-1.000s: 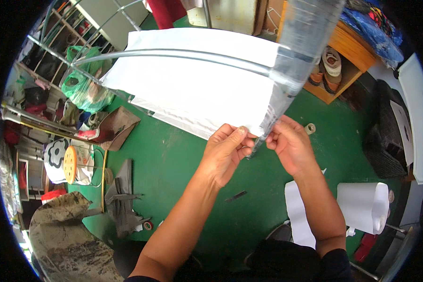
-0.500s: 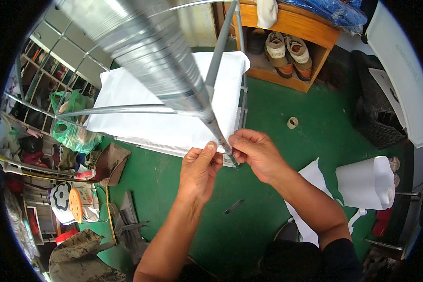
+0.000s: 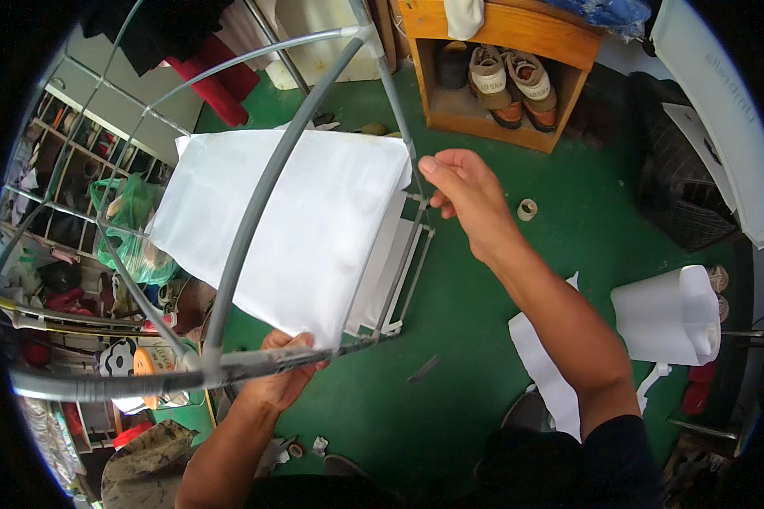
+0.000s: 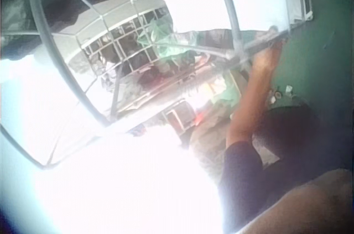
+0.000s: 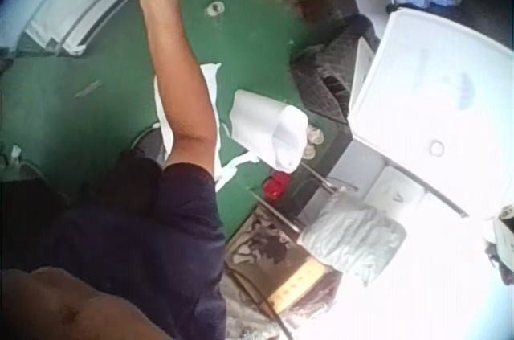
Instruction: The person secures a white foam sheet to a metal frame using clear tape and a utility knife. They repeatedly fold the foam edges over the frame, apply tape to hold them in place, and trim excess material.
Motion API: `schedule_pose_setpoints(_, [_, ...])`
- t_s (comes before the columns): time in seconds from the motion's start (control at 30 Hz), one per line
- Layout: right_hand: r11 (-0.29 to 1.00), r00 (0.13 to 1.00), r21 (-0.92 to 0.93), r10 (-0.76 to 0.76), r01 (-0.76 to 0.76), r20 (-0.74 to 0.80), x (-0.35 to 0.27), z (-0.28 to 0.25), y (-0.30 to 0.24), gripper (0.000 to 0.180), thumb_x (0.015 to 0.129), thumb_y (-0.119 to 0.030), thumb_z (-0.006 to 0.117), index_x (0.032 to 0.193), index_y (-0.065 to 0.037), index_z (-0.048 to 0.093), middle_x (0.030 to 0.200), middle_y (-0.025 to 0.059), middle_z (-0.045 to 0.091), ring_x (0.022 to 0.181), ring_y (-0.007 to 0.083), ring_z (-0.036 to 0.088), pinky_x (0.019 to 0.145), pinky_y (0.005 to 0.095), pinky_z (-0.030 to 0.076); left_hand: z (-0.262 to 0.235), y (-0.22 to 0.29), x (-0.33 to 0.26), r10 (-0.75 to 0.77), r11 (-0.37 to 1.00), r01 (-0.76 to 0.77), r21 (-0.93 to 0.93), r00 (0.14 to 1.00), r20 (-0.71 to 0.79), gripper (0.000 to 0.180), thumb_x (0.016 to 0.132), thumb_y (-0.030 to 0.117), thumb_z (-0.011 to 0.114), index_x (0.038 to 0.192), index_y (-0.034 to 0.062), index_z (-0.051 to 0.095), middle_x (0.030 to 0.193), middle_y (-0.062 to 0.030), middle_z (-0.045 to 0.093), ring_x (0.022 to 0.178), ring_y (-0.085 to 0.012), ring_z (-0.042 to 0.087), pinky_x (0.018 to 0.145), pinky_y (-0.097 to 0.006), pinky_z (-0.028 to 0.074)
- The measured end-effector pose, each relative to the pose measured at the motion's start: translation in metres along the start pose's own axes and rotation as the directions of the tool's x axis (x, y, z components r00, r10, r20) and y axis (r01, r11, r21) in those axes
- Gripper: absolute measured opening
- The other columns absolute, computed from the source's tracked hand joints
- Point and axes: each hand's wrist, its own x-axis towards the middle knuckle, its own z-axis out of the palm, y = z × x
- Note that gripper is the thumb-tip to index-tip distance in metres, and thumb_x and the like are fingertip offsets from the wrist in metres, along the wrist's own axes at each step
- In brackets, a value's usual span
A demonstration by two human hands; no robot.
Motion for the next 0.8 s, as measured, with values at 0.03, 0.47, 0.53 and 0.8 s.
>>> schedule_pose_setpoints(0.03, [0.996,0.999,-0.07,-0.047,0.047,-0.011,0.002,0.006,0.002,0.07,0.081,-0.047,0.08,0.123,0.004,0.055,0.103,0.0083,0.065,0.079,0.0155,0.06,0.069,0.0298,0.049,-0.009,0.003,-0.008,0.02,1.0,-0.019,-0.017,1.0,0.013,0.015,0.09,0.016,0.075,0.077,0.0106,0.069,0.077,-0.0029,0.069,0.072,-0.0171,0.066,0.067,-0.031,0.054])
schedule_pose_setpoints(0.47, [0.929,0.928,-0.291,-0.117,0.228,0.353,-0.026,0.054,-0.001,0.032,0.08,-0.016,0.068,0.108,0.0,0.065,0.093,0.01,0.072,0.077,0.0178,0.068,0.071,0.0325,0.054,-0.104,0.042,-0.087,-0.058,0.971,0.093,0.219,0.985,-0.163,0.019,0.091,0.019,0.073,0.098,0.0003,0.073,0.086,-0.0073,0.074,0.067,-0.0125,0.066,0.06,-0.026,0.051])
schedule_pose_setpoints(0.53, [0.911,0.924,-0.323,-0.135,0.258,0.358,-0.039,0.063,-0.003,0.027,0.081,-0.014,0.069,0.103,0.0,0.063,0.087,0.0099,0.071,0.073,0.0174,0.068,0.069,0.0331,0.053,-0.117,0.049,-0.101,0.002,0.962,0.051,0.268,0.98,-0.197,0.023,0.09,0.022,0.075,0.099,0.0003,0.072,0.088,-0.0066,0.073,0.07,-0.0122,0.066,0.064,-0.026,0.052])
schedule_pose_setpoints(0.8, [0.97,0.863,-0.132,-0.113,0.202,0.492,-0.076,0.102,0.017,0.02,0.085,-0.008,0.069,0.1,-0.001,0.058,0.084,0.0077,0.067,0.071,0.0138,0.066,0.065,0.0305,0.052,-0.133,0.05,-0.135,0.2,0.973,-0.117,0.2,0.86,-0.47,0.026,0.093,0.031,0.073,0.095,0.0063,0.065,0.08,0.001,0.065,0.067,-0.0087,0.06,0.055,-0.023,0.048])
